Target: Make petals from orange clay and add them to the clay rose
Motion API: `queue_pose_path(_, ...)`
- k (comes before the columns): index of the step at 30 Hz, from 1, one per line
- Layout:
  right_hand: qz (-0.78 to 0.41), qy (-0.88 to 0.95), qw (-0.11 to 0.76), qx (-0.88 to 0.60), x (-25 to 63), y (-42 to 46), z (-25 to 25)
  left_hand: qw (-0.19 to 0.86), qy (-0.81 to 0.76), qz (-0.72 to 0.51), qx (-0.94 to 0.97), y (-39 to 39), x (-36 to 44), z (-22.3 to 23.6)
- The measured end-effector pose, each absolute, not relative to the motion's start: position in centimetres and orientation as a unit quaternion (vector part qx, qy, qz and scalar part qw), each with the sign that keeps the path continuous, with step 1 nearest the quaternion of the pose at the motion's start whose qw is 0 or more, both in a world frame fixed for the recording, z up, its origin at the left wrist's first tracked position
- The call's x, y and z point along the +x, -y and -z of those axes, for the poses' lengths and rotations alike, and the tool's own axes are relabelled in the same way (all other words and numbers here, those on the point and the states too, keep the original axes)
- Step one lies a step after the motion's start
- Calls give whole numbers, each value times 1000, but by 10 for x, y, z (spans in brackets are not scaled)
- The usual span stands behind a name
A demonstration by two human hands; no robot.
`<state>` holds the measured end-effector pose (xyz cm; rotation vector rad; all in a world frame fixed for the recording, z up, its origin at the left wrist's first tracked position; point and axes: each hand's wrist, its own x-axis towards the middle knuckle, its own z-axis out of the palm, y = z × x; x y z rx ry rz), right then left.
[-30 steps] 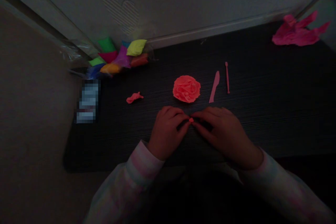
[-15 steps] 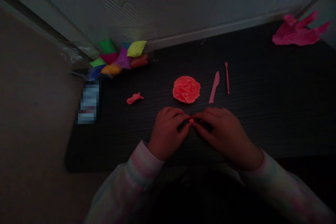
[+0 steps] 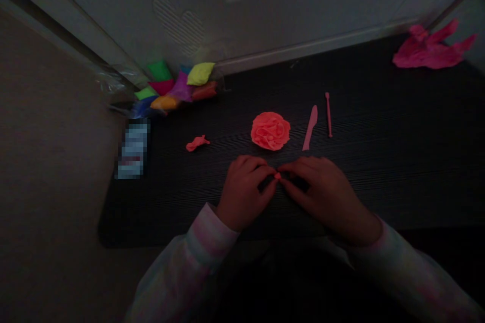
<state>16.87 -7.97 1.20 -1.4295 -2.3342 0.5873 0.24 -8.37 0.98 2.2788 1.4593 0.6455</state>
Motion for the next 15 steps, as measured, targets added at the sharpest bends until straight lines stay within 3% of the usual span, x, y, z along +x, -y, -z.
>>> queue_pose_path(15,-256,780,225,-525,170,80,-13,97,-578,-258,768,95,6,-10)
